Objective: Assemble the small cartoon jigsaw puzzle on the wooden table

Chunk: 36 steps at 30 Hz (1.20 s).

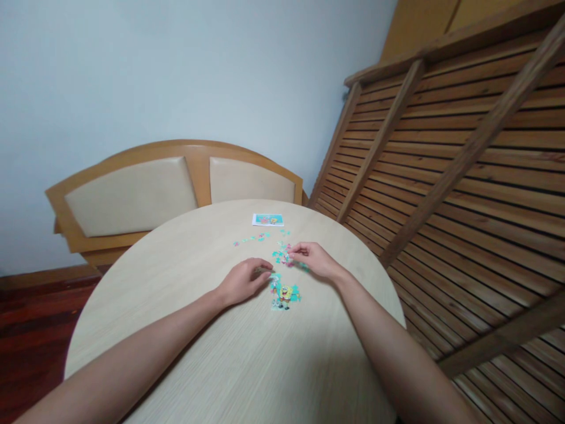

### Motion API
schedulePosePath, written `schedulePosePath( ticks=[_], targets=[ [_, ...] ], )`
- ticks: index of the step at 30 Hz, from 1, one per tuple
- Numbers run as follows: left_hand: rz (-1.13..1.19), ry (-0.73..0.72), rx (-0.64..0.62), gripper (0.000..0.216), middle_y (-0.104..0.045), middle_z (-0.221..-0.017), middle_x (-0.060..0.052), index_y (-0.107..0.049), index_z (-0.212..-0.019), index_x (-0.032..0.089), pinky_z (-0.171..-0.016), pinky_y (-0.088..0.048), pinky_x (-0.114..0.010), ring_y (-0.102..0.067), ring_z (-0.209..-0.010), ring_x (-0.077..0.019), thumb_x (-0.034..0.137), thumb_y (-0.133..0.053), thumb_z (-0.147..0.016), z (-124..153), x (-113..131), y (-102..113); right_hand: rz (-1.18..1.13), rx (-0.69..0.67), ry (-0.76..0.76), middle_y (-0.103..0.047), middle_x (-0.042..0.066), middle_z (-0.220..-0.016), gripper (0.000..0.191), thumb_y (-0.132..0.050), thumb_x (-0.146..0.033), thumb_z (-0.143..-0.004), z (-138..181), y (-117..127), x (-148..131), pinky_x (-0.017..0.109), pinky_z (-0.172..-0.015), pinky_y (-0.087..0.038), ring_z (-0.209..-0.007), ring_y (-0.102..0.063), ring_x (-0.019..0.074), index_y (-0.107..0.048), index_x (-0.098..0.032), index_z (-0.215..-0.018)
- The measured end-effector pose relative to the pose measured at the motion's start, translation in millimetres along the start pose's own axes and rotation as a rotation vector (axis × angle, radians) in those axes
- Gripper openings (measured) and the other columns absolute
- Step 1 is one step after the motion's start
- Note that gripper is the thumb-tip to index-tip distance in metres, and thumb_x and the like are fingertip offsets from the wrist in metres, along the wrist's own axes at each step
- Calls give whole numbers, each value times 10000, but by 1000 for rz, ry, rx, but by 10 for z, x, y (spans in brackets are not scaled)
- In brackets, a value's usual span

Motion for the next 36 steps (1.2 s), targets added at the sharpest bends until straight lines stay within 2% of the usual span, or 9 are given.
schedulePosePath(
  ticks=[2, 6, 12, 17, 21, 26, 36],
  targets=[
    [138, 72, 48, 248, -725, -1047, -86, -666, -1070, 175, -903, -516, -356, -668, -964, -211, 361, -568, -939, -9, -37, -3, 11, -44, 11, -721, 60, -809, 426, -776, -529, -711, 1, -145, -47, 324, -758, -483, -764, -649, 173, -703, -135, -856],
    [355, 128, 97, 277, -733, -983, -89, -661, -1038, 150, -843, -533, -332, -679, -909, -200, 391, -600, -917, -27, -53, -34, 58, -86, 43, -725, 58, -830, 404, -767, -520, -725, 19, -350, -123, 307, -739, -469, -755, -629, 161, -714, -137, -842],
    [379, 176, 104, 251, -722, -847, -63, -676, -920, 138, -742, -520, -299, -652, -771, -174, 379, -612, -887, -41, -115, -61, 60, -140, 11, -709, 35, -783, 379, -781, -491, -723, 60, -502, -120, 272, -674, -462, -710, -613, 144, -695, -141, -841],
    [334, 159, 49, 206, -715, -832, -52, -684, -907, 139, -719, -503, -272, -642, -764, -164, 318, -584, -882, -16, -148, -76, 210, -237, 43, -701, 34, -806, 290, -761, -404, -755, 111, -498, -134, 271, -686, -471, -738, -616, 153, -701, -144, -871],
    [273, 135, -49, 210, -712, -803, -46, -712, -909, 137, -676, -485, -247, -627, -716, -154, 305, -595, -861, 23, -142, -124, 424, -293, 126, -710, 41, -939, 290, -802, -318, -705, 154, -433, -184, 306, -828, -476, -895, -629, 189, -730, -173, -945],
    [251, 114, -141, 212, -705, -750, -36, -737, -890, 131, -622, -449, -226, -589, -648, -136, 289, -605, -835, 47, -63, -172, 560, -353, 218, -698, 50, -1017, 416, -854, -388, -661, 166, -417, -175, 335, -902, -460, -972, -620, 219, -751, -205, -1021],
    [210, 80, -167, 209, -731, -777, -40, -764, -873, 145, -648, -458, -226, -617, -684, -147, 303, -630, -849, 59, -11, -183, 607, -343, 259, -695, 72, -1062, 435, -821, -441, -719, 146, -393, -111, 345, -951, -442, -1027, -612, 231, -754, -205, -1079]
  ],
)
Point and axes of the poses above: each hand's wrist, its own z-axis away from the middle knuckle, its own y-axis out of the back of the hand, x = y × z, the point moved 7 cm from there along -z, towards the middle knuckle
